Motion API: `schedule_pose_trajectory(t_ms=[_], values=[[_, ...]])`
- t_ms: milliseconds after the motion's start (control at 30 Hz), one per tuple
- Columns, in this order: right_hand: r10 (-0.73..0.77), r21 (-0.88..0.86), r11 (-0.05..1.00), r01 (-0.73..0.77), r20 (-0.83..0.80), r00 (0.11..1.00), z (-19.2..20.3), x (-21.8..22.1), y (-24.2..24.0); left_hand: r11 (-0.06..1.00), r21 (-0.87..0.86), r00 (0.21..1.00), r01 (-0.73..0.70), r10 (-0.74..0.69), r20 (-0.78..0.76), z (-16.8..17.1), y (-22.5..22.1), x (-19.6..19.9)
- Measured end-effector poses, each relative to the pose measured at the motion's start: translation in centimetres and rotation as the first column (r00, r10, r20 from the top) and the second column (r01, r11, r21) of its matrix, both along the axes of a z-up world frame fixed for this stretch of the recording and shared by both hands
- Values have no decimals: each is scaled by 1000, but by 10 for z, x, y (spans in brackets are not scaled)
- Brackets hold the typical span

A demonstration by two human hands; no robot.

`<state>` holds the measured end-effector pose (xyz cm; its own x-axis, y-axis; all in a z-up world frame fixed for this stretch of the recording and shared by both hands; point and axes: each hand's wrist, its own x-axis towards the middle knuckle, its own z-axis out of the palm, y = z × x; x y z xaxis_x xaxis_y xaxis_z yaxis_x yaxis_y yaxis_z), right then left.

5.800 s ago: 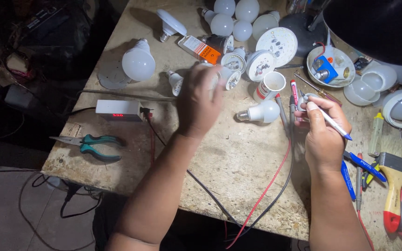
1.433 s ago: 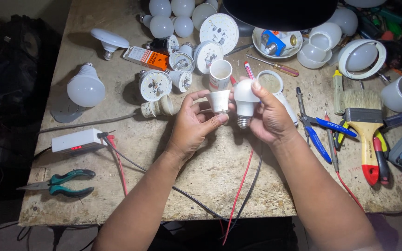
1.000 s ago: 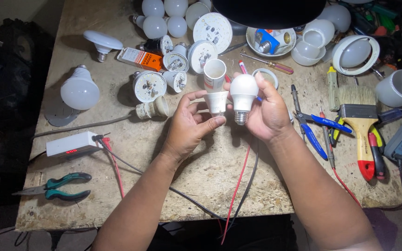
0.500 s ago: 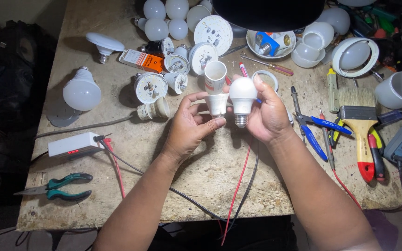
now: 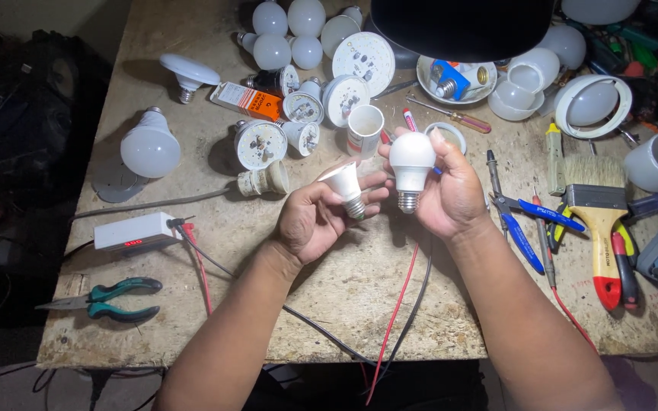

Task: Testing and marking LED light bulbs at a repair bench using electrical probes and a pen.

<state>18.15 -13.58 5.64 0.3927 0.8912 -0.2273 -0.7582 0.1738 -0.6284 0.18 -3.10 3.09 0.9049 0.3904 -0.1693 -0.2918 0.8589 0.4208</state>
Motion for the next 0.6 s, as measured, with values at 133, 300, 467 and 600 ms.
schedule_pose_trajectory(t_ms=[133,300,467,600], values=[[0,22,1000,0,-8,1000,2,-4,-2,1000,-23,999,17,-17,35,1,0,-2],[-3,11,1000,3,4,1000,4,-5,-3,1000,-15,998,28,-27,49,1,1,-3],[-18,20,1000,16,69,997,-14,4,0,995,100,999,-7,11,-35,-7,5,-1],[-102,5,993,120,564,819,-4,-9,-4,169,986,778,-17,621,-93,-2,6,-2]])
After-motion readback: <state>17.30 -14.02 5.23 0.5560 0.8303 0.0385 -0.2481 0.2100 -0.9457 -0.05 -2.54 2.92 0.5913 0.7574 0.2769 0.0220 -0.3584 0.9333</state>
